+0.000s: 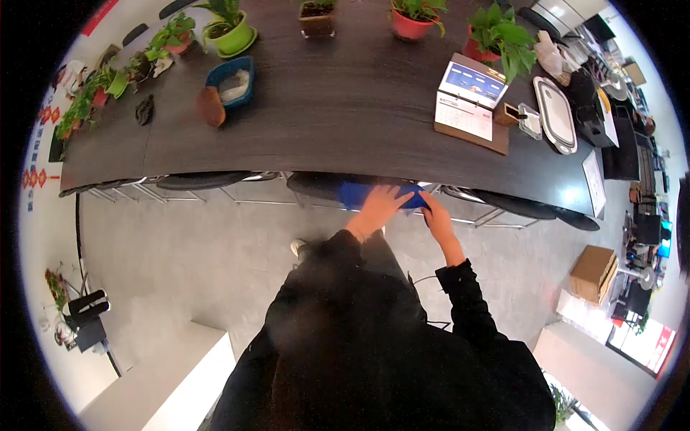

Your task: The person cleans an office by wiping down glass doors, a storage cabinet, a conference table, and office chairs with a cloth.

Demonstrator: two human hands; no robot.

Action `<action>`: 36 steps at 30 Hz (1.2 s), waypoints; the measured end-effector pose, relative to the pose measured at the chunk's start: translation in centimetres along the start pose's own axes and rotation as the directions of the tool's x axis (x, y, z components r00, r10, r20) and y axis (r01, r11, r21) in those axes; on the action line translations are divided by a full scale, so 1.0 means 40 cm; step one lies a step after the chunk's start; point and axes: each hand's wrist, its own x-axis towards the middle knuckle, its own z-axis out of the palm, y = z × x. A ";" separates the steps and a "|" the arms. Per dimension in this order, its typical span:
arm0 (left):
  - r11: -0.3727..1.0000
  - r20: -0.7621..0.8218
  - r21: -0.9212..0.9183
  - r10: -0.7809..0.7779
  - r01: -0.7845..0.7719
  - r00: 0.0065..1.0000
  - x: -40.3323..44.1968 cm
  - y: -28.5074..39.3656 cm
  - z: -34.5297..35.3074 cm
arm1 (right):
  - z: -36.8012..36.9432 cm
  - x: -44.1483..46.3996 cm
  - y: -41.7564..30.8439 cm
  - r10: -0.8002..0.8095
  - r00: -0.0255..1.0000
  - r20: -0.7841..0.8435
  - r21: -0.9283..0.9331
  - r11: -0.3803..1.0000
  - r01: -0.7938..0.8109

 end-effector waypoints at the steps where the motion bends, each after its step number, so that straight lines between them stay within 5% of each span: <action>1: 1.000 0.051 -0.001 -0.001 0.001 0.999 -0.010 -0.012 -0.008 | 0.009 -0.005 -0.007 -0.013 1.000 0.003 -0.001 1.000 0.013; 4: 0.999 0.040 0.001 -0.041 0.041 0.998 -0.060 -0.058 -0.027 | 0.042 -0.024 -0.059 -0.020 0.998 -0.058 -0.138 0.990 0.012; 6: 0.997 -0.020 -0.003 -0.083 0.083 0.996 -0.096 -0.095 -0.050 | 0.068 -0.040 -0.117 0.148 0.982 -0.119 -0.143 0.976 -0.164; 11: 0.993 0.065 -0.070 -0.088 0.093 0.994 -0.226 -0.198 -0.106 | 0.138 -0.026 -0.326 0.007 0.985 -0.175 -0.219 0.975 -0.046; 14: 0.979 -0.074 -0.158 -0.145 0.132 0.987 -0.379 -0.297 -0.204 | 0.225 0.002 -0.497 0.002 0.995 -0.098 0.036 0.999 0.002; 15: 0.973 -0.191 -0.207 -0.139 0.098 0.972 -0.441 -0.318 -0.276 | 0.254 0.008 -0.545 0.168 0.982 0.086 0.081 0.981 -0.175; 17: 0.967 -0.311 -0.246 -0.144 0.067 0.939 -0.577 -0.374 -0.353 | 0.341 0.031 -0.590 0.102 0.901 0.422 0.000 0.994 -0.113; 18: 0.937 -0.269 -0.334 -0.202 0.105 0.942 -0.642 -0.407 -0.364 | 0.400 0.043 -0.610 0.091 0.900 0.426 0.000 0.995 -0.100; 20: 0.896 -0.227 -0.417 -0.263 0.150 0.938 -0.767 -0.447 -0.398 | 0.513 0.061 -0.659 -0.128 0.726 0.676 0.096 0.992 0.085; 24: 0.816 -0.124 -0.442 -0.467 0.372 0.876 -0.966 -0.453 -0.528 | 0.622 0.082 -0.856 -0.336 0.587 0.737 0.271 0.942 0.199; 26: 0.780 -0.104 -0.427 -0.545 0.457 0.832 -1.016 -0.466 -0.583 | 0.652 0.115 -0.933 -0.095 0.430 0.898 0.224 0.939 -0.259; 31: 0.841 -0.274 -0.279 -0.533 0.464 0.801 -1.060 -0.505 -0.647 | 0.708 0.170 -0.999 -0.191 0.534 0.823 0.276 0.958 -0.083; 33: 0.814 -0.189 -0.227 -0.575 0.534 0.796 -1.066 -0.541 -0.657 | 0.722 0.202 -1.015 -0.587 0.699 0.409 0.322 0.809 0.491; 36: 0.776 -0.073 -0.181 -0.623 0.604 0.778 -1.080 -0.575 -0.694 | 0.692 0.266 -1.067 -0.416 0.724 0.551 0.214 0.908 0.360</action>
